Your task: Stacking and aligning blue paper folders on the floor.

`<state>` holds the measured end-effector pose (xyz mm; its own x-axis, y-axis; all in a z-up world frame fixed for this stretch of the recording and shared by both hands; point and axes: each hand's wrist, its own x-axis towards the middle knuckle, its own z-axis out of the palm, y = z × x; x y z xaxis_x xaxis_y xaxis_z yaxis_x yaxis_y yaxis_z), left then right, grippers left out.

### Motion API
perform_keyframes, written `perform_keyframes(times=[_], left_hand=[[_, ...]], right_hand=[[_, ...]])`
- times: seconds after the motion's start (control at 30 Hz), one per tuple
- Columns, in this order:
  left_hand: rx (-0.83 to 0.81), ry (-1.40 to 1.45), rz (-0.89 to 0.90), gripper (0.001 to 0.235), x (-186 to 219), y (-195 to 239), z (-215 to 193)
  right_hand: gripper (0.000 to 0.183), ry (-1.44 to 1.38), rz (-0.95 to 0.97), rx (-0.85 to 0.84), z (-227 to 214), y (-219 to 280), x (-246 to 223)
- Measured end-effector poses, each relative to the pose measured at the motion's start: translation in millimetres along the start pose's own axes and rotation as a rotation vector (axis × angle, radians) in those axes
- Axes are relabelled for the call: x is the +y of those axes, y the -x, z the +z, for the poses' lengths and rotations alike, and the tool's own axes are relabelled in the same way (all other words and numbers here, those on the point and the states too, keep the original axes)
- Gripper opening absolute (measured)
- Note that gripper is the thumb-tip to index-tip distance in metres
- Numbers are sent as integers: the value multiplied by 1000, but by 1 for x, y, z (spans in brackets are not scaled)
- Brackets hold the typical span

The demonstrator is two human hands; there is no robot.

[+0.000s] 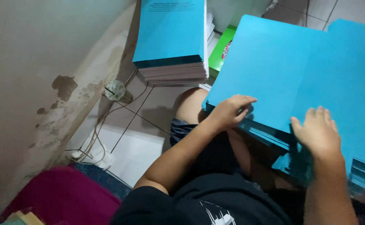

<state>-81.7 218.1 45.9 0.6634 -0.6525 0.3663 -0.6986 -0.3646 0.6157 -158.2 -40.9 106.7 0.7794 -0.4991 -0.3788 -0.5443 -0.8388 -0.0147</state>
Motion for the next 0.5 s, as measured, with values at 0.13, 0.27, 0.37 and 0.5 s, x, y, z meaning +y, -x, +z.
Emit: perform_keyframes(times=[0.13,0.27,0.37,0.5], left_hand=[[540,-19,-5,32,-23,9,-116],[524,-481,-243,50,-133,20,-167],[284,-515,-249,72,-154,28,-189],[193,-470,-268,54,-173,35,-181]], right_hand=[[69,-239,-613,-50,-40,37,-129],[63,-379,-905,36,-34,29,-219],[68,-531,-967,-27,-16,15,-262],[77,-614,-937,19,13,-1,-280]])
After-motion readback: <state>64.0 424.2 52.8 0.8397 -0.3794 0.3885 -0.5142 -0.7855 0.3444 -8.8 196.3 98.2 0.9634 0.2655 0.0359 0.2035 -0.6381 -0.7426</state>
